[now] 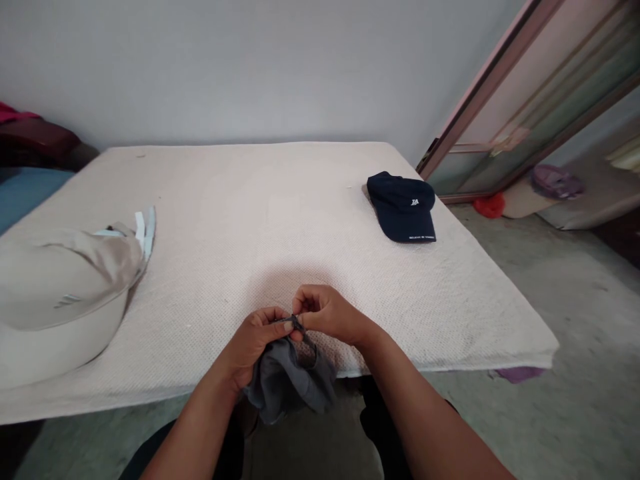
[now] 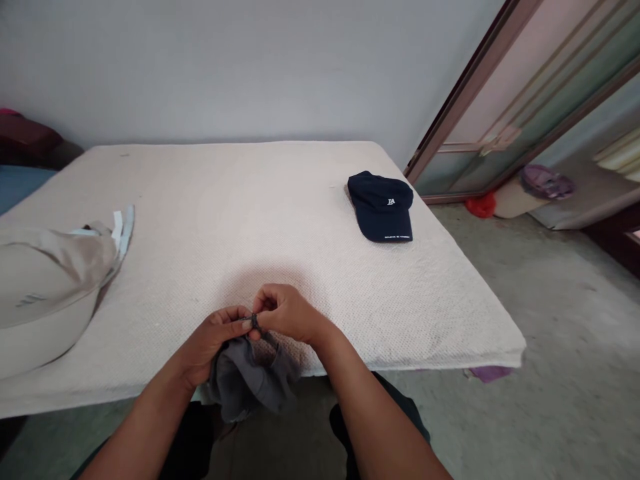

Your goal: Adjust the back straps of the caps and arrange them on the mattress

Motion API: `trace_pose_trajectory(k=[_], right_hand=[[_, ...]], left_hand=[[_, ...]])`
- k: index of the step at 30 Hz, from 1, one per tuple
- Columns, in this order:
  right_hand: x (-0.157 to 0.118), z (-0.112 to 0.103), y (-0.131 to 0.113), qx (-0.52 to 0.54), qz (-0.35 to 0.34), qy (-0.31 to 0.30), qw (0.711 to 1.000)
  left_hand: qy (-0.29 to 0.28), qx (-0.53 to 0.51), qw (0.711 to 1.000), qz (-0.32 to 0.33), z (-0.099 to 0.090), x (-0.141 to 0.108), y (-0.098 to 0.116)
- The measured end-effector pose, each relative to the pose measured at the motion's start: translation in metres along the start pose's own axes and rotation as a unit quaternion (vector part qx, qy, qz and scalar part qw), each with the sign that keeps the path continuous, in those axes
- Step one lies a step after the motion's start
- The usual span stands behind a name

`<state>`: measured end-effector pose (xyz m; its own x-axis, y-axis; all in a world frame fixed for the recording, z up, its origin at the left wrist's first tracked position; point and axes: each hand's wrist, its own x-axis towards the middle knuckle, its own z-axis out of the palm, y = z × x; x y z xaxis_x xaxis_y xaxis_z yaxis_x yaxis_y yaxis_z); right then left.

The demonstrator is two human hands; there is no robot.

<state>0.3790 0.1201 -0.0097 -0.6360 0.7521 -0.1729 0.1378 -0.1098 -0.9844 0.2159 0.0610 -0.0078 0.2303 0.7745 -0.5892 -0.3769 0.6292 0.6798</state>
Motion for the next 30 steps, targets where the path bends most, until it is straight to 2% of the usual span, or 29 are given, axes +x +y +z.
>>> trace_pose_trajectory(k=[10, 20, 24, 30], right_hand=[[-0.0005, 0.0008, 0.0001, -0.044, 0.003, -0.003, 0.999], [0.0013, 0.0, 0.0027, -0.011, 0.01, -0.017, 1.0], [0.0022, 0.0004, 0.0039, -0.016, 0.007, -0.006, 1.0], [0.0031, -0.0006, 0.0045, 0.008, 0.015, -0.022, 1.0]], left_hand=[[0.008, 0.032, 0.999, 0.015, 0.0033, 0.0004, -0.0022], [0.01, 0.061, 0.998, 0.026, 0.0029, -0.0013, -0.0019], [0.013, 0.087, 0.995, 0.045, 0.0019, -0.0015, -0.0022], [0.03, 0.09, 0.993, 0.067, 0.005, -0.0005, -0.0026]])
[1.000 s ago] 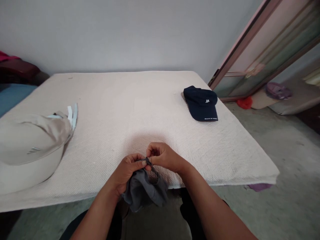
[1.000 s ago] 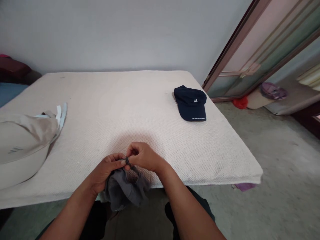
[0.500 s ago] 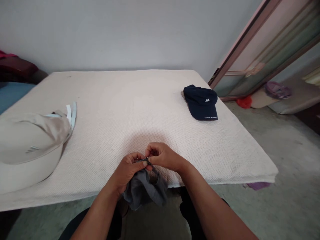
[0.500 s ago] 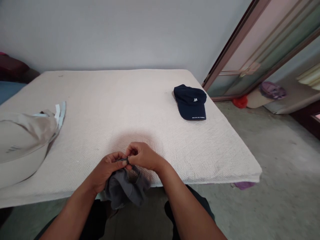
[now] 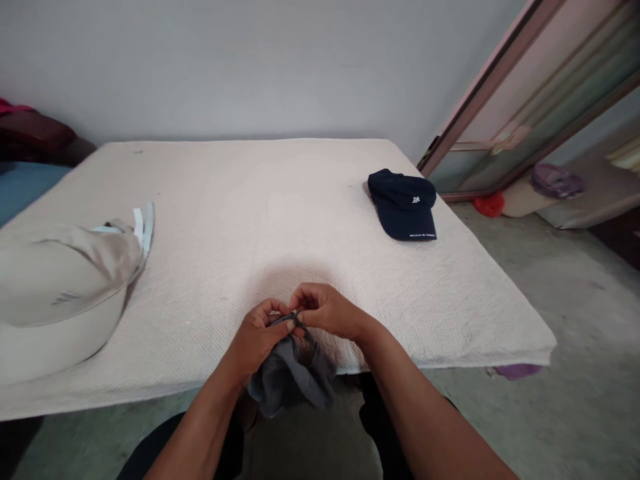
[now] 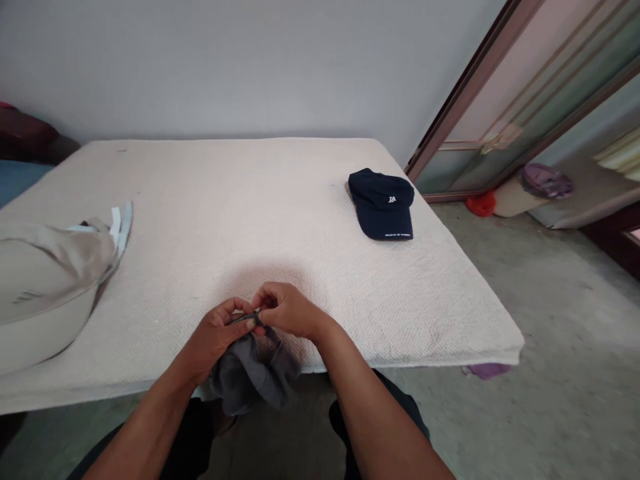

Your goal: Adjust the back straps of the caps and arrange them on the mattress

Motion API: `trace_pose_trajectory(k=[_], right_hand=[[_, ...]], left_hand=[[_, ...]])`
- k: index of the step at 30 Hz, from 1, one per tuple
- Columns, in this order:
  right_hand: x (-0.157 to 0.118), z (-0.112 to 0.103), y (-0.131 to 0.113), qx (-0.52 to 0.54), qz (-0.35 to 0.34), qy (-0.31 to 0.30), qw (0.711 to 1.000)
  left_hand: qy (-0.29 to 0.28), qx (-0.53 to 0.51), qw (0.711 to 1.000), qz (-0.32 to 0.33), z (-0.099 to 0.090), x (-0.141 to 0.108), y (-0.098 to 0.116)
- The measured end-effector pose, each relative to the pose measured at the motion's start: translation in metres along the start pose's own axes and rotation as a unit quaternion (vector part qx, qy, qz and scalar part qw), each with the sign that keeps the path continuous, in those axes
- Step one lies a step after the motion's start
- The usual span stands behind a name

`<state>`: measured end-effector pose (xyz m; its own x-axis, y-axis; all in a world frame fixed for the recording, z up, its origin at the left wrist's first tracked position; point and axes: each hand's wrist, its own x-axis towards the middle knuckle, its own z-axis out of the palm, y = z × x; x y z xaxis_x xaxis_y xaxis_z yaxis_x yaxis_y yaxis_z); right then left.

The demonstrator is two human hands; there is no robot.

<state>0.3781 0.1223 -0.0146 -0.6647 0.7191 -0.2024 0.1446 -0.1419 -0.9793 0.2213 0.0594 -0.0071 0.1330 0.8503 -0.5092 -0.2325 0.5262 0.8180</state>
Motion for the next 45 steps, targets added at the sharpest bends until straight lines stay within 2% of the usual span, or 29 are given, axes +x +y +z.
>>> trace_pose_trajectory(k=[6, 19, 25, 37, 45], right_hand=[[0.001, 0.0, 0.002, 0.0, 0.005, -0.003, 1.0], [0.003, 0.0, 0.003, 0.031, 0.011, 0.009, 0.999], [0.004, 0.0, 0.005, 0.051, 0.016, -0.001, 0.999], [0.004, -0.005, 0.013, -0.048, 0.029, -0.013, 0.998], [0.003, -0.005, 0.01, -0.005, 0.037, -0.041, 0.998]], left_hand=[[0.003, 0.012, 1.0, 0.023, 0.001, 0.0, 0.0], [0.054, -0.003, 0.999, -0.004, 0.001, 0.004, -0.007], [0.04, -0.009, 0.999, 0.008, 0.002, 0.002, -0.006], [0.047, 0.059, 0.997, 0.02, 0.0, 0.003, -0.014], [0.041, 0.088, 0.995, 0.035, -0.003, 0.006, -0.018]])
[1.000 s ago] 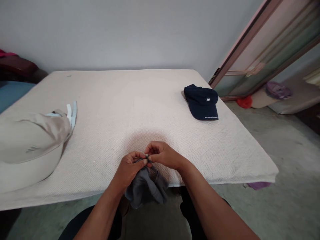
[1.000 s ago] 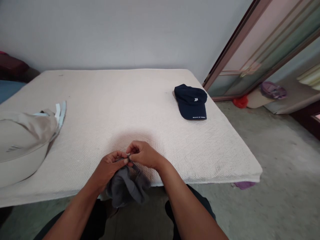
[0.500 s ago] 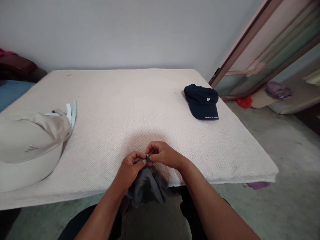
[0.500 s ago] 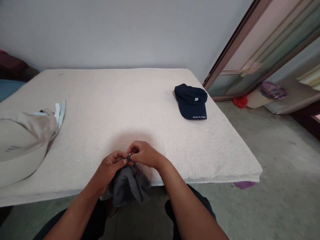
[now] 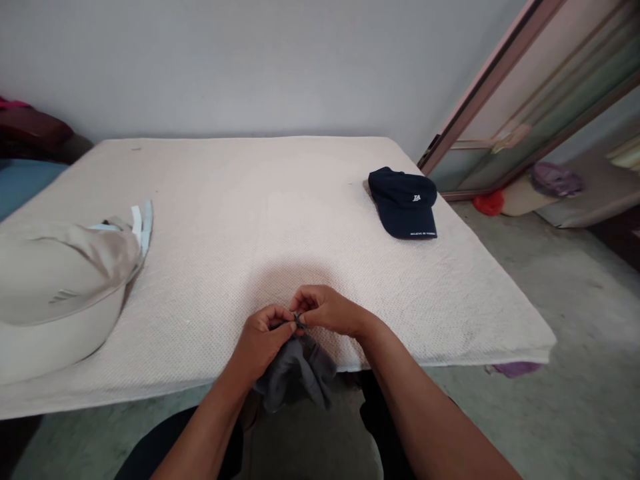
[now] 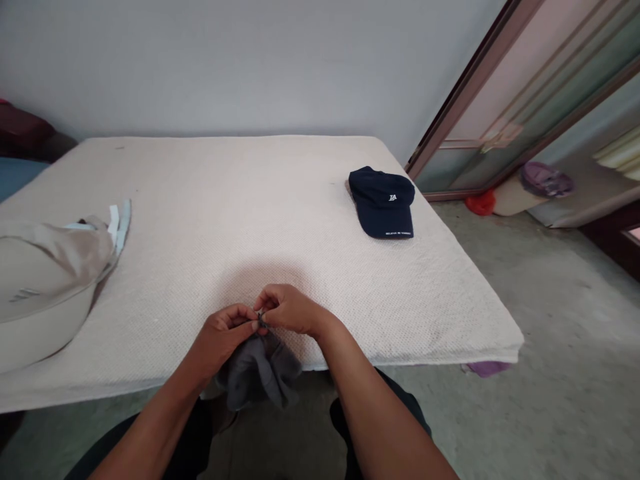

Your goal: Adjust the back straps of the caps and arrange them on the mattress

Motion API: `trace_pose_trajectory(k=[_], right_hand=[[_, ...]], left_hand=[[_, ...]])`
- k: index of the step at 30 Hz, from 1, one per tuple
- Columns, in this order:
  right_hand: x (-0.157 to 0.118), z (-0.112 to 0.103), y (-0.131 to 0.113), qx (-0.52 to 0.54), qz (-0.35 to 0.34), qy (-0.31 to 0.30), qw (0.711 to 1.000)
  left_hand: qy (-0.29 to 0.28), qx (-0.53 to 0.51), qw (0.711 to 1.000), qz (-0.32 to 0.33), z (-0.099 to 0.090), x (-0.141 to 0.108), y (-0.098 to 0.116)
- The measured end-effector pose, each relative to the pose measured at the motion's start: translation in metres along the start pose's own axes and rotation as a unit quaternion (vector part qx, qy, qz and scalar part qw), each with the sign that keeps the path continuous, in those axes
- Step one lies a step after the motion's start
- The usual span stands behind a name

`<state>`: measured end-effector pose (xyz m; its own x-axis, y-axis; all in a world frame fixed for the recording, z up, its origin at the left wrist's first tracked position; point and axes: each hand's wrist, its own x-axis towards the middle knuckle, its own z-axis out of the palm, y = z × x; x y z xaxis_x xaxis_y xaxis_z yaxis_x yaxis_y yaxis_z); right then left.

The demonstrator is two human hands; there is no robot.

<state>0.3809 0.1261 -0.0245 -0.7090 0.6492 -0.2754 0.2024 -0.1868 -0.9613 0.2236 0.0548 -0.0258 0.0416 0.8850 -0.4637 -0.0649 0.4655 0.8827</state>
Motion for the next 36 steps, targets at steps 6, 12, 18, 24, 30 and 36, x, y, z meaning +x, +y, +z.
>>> trace_pose_trajectory(k=[6, 12, 18, 24, 30, 36], right_hand=[[0.0008, 0.0018, -0.0005, 0.016, -0.006, -0.006, 1.0], [0.0038, 0.0045, 0.0028, 0.01, -0.021, -0.006, 1.0], [0.003, 0.0042, 0.0016, 0.033, -0.017, -0.006, 0.999], [0.0012, 0.0038, -0.0008, 0.085, -0.022, 0.017, 0.996], [0.0004, 0.0036, -0.0019, 0.13, -0.014, 0.039, 0.991], [-0.0021, 0.0014, -0.0058, 0.181, -0.017, 0.024, 0.983]], left_hand=[[0.009, 0.014, 1.0, -0.012, 0.0013, 0.001, 0.0007], [0.018, 0.071, 0.997, 0.005, 0.0019, 0.0017, 0.0016], [0.007, 0.078, 0.997, 0.024, 0.0028, 0.0017, 0.0011], [0.011, -0.011, 1.0, -0.008, 0.005, -0.0011, 0.0035], [0.006, -0.134, 0.99, -0.038, 0.005, -0.0032, 0.0058], [-0.02, -0.184, 0.982, -0.045, 0.0033, -0.0015, 0.0035]])
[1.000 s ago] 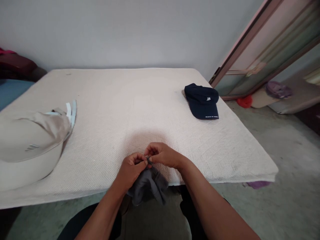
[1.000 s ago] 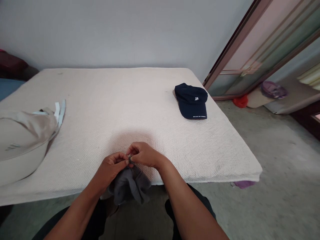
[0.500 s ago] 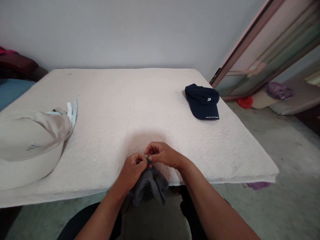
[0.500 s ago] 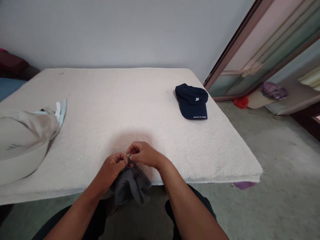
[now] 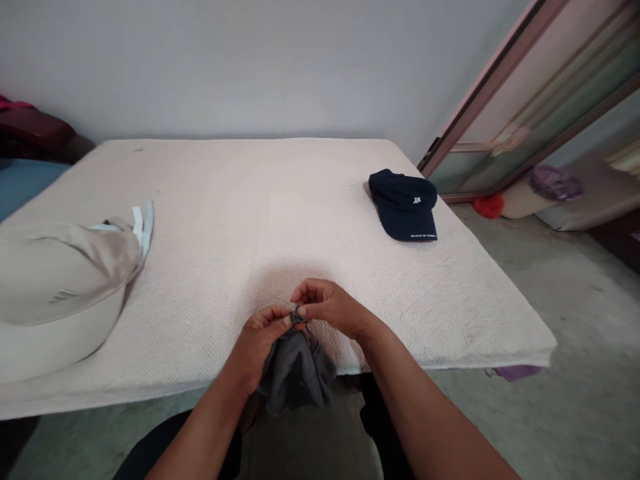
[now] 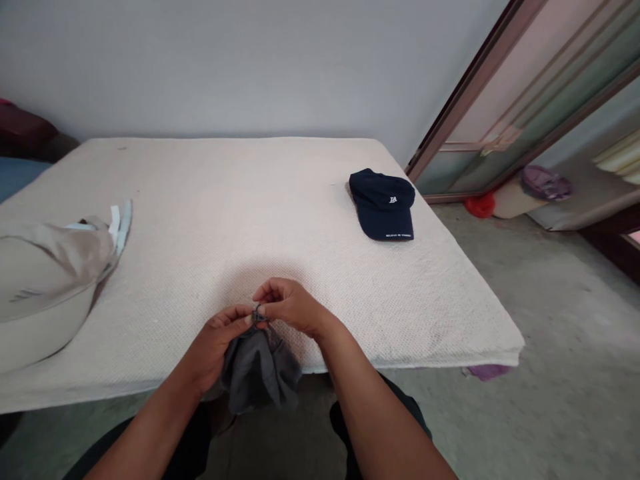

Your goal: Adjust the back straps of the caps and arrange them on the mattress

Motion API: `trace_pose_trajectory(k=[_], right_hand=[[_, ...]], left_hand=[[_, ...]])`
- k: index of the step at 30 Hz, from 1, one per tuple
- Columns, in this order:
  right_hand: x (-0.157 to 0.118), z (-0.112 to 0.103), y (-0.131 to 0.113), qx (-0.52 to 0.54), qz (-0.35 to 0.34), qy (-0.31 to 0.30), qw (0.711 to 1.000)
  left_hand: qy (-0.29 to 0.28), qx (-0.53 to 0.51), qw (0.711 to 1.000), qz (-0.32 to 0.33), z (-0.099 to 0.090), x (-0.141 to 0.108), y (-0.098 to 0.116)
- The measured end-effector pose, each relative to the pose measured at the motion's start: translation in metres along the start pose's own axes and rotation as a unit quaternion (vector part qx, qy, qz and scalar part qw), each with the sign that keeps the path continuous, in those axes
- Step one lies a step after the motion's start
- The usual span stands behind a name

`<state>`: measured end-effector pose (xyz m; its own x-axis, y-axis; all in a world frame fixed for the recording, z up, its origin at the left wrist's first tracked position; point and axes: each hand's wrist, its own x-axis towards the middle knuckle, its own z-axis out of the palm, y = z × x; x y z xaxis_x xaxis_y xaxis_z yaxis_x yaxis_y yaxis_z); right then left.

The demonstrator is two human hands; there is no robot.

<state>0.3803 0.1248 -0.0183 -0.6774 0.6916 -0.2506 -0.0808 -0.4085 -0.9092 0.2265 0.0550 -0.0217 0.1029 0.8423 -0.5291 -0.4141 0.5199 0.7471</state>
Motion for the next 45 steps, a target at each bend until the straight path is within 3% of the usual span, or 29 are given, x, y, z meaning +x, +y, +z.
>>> trace_pose_trajectory(k=[10, 24, 32, 45], right_hand=[[-0.009, 0.005, -0.01, -0.024, -0.01, -0.001, 1.0], [-0.008, 0.004, -0.001, -0.19, -0.007, 0.047, 0.981], [-0.011, 0.007, 0.002, -0.254, -0.007, 0.046, 0.966], [-0.009, 0.003, 0.006, -0.262, -0.019, 0.042, 0.964]], left_hand=[[-0.021, -0.013, 1.0, 0.014, 0.001, -0.004, -0.001], [0.035, 0.117, 0.992, 0.043, 0.003, -0.001, -0.002], [-0.013, 0.138, 0.99, 0.028, -0.002, -0.006, -0.001], [0.006, 0.151, 0.986, 0.078, -0.002, -0.002, -0.006]])
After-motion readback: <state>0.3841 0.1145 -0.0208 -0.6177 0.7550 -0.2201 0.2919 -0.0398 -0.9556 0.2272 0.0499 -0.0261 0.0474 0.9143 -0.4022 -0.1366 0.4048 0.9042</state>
